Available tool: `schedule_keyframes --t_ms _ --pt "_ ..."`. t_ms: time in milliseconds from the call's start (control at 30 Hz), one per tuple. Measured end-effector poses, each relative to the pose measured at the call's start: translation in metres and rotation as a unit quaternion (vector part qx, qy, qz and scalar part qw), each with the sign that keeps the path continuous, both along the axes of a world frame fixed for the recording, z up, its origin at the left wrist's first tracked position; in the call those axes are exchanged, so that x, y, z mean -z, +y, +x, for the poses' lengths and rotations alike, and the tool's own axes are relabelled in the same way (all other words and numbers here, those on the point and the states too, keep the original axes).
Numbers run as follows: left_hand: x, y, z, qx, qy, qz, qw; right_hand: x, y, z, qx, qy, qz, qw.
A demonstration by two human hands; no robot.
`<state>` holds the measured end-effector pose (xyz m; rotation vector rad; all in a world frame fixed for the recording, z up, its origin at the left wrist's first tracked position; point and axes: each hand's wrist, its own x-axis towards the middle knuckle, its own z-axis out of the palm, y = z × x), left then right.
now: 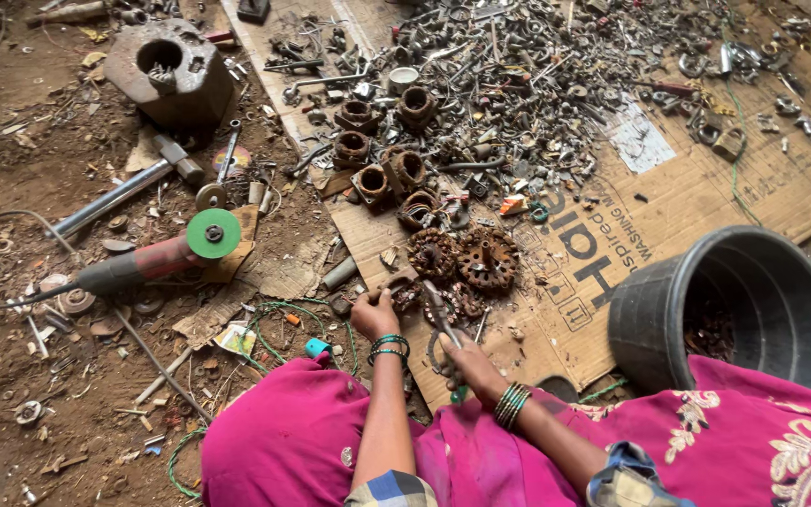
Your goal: The person sits on the ground and uses pliers to remove small metal rings from a circular metal component. The removed rings are placed into a nearby bucket. The person repeats this process with multiple similar components.
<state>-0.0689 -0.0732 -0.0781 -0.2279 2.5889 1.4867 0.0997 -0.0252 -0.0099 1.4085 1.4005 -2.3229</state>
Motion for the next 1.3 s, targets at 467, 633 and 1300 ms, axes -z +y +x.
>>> schedule_keyframes --t_ms 467,633,1300 --pt "-0.006 0.003 0.002 0.011 0.001 -0.058 0.998 -0.012 0.012 -0.058 -0.247 -0.032 0.495 0.832" --pt "-0.009 0.004 0.003 0.017 0.014 -0.054 0.998 -0.040 0.015 -0.062 -0.137 0.057 0.457 0.877" --pt "-0.007 0.005 0.005 0.031 0.094 -0.049 0.994 -0.065 0.031 -0.069 0.089 0.316 0.530 0.782"
